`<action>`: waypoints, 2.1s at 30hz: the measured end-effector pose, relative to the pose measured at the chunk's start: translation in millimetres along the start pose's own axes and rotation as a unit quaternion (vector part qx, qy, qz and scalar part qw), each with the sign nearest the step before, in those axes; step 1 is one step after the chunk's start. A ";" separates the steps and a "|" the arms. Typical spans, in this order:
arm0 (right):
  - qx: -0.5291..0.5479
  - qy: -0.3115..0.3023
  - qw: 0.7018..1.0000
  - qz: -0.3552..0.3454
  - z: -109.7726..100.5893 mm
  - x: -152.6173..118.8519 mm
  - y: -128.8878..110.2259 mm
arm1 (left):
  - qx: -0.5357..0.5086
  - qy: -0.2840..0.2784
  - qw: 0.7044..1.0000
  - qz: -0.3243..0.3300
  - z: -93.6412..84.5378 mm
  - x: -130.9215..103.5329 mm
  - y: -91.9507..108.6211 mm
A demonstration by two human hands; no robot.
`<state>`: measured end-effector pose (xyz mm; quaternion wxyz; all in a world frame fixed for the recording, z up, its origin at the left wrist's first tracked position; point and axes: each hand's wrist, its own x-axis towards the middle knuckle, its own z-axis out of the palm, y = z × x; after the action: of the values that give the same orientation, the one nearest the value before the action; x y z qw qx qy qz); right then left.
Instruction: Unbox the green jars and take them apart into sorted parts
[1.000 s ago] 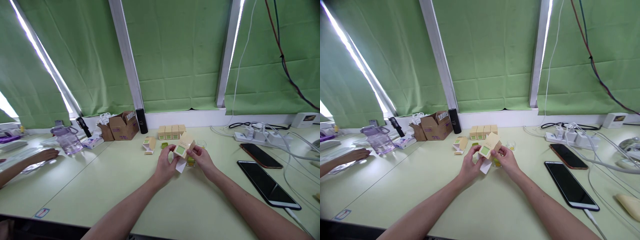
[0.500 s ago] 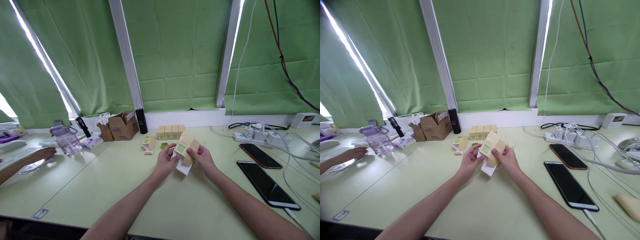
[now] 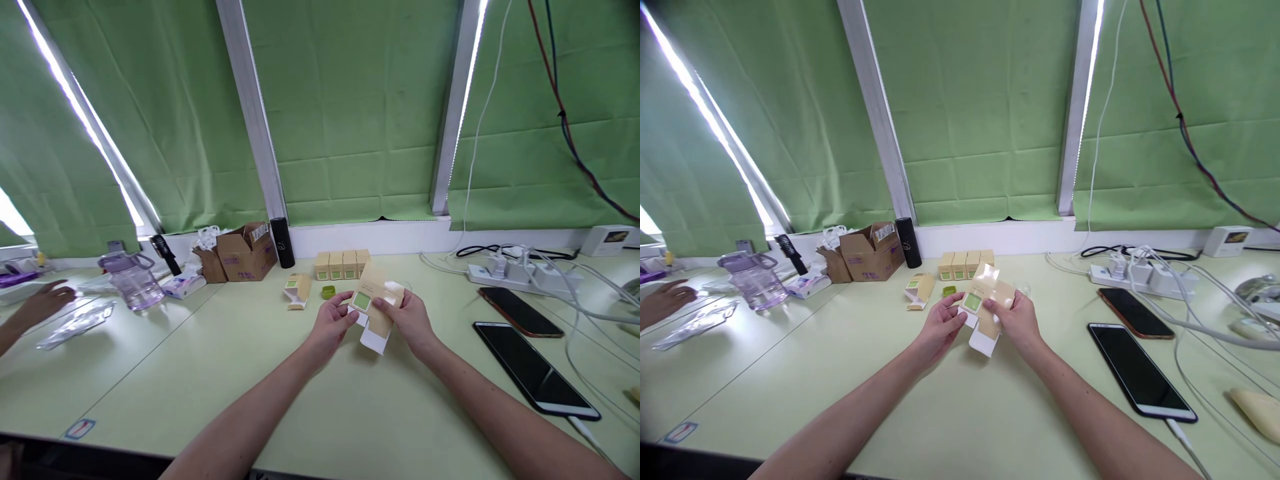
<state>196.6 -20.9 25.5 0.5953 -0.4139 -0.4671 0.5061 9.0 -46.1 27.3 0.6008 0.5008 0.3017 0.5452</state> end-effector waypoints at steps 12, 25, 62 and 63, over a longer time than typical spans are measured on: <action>0.006 -0.065 0.995 -0.078 4.0 -4.8 6.6 | 0.194 0.073 0.974 0.087 -3.5 6.4 4.7; -0.112 0.036 0.978 -0.173 -20.2 13.7 21.3 | 0.619 0.118 0.519 0.578 -41.1 6.8 34.6; -0.158 0.017 0.974 -0.161 -27.2 20.6 34.2 | 0.663 0.372 0.649 -0.045 -115.3 54.6 38.3; -0.158 0.016 0.974 -0.159 -27.2 20.6 34.5 | 0.670 0.366 0.645 -0.041 -114.7 52.6 37.5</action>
<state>216.7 3.9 -10.9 0.6024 -0.4312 -0.5918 0.3178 -96.6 31.9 35.5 -0.0359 0.5136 0.7998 0.3086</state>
